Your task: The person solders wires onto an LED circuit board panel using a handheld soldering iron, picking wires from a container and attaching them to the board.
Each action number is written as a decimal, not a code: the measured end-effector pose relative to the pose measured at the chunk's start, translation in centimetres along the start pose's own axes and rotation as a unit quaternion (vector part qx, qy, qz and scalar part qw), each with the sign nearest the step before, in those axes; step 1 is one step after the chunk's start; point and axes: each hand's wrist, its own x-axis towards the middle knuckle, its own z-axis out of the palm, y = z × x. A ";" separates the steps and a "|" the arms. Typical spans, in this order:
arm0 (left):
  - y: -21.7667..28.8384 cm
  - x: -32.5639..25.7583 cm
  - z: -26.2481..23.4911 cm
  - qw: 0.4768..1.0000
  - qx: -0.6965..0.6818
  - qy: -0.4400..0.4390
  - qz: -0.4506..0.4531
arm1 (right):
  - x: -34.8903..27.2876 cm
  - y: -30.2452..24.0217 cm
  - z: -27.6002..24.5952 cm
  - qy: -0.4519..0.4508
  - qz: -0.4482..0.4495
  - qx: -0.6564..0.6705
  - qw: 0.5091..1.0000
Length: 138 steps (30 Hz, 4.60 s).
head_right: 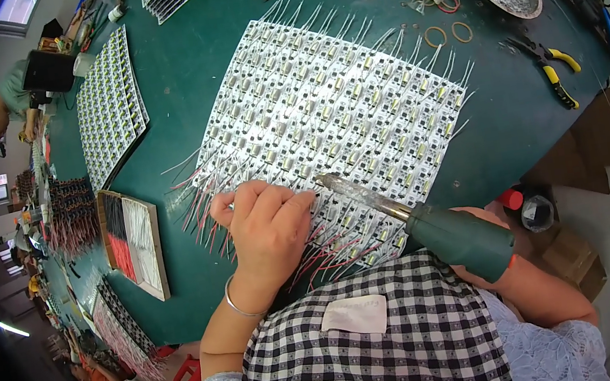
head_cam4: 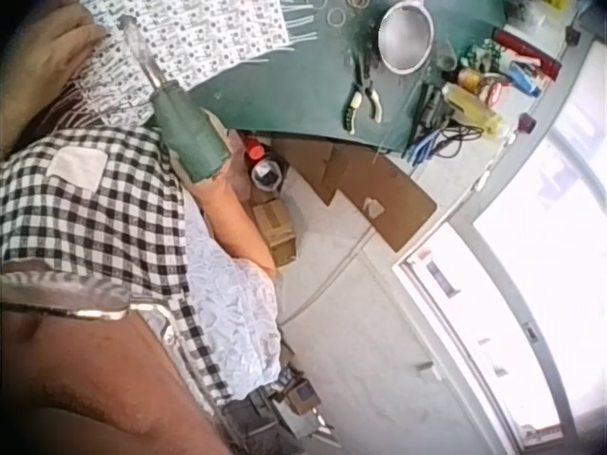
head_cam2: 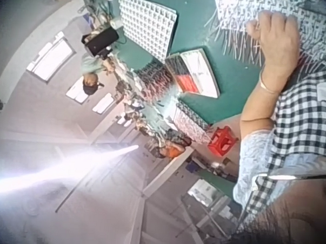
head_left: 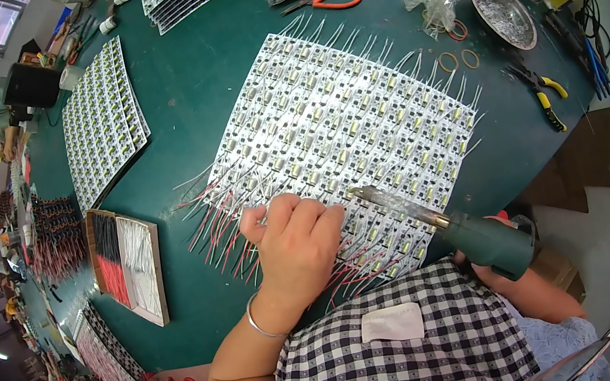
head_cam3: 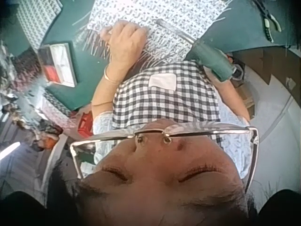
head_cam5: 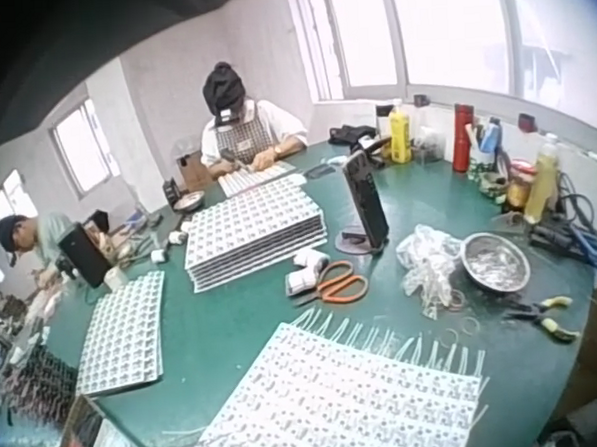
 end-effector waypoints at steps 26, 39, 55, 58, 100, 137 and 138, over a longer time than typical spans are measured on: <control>1.8 -0.4 0.4 1.000 -0.007 -0.012 0.015 | -1.9 1.2 -0.3 0.003 -0.004 0.131 0.991; 1.8 -0.2 0.4 1.000 -0.008 -0.008 0.021 | -1.3 0.5 -0.2 0.046 -0.037 0.102 0.993; 3.4 0.1 -1.4 0.999 0.042 0.010 -0.001 | -3.3 0.4 -1.8 0.048 0.027 0.167 0.984; 4.1 -0.2 -1.1 1.000 0.012 -0.010 0.001 | -3.9 0.9 -1.7 0.041 0.033 0.163 0.985; 3.8 -1.4 -0.7 0.999 -0.027 -0.026 -0.004 | -8.0 5.6 -0.8 0.015 0.154 0.157 0.975; -7.0 -4.8 -6.3 0.979 0.022 0.081 -0.188 | -4.6 2.3 -1.3 0.101 0.096 0.228 0.964; -4.6 -3.8 -5.0 0.990 -0.008 0.056 -0.129 | -4.6 1.9 -1.4 0.095 0.096 0.224 0.965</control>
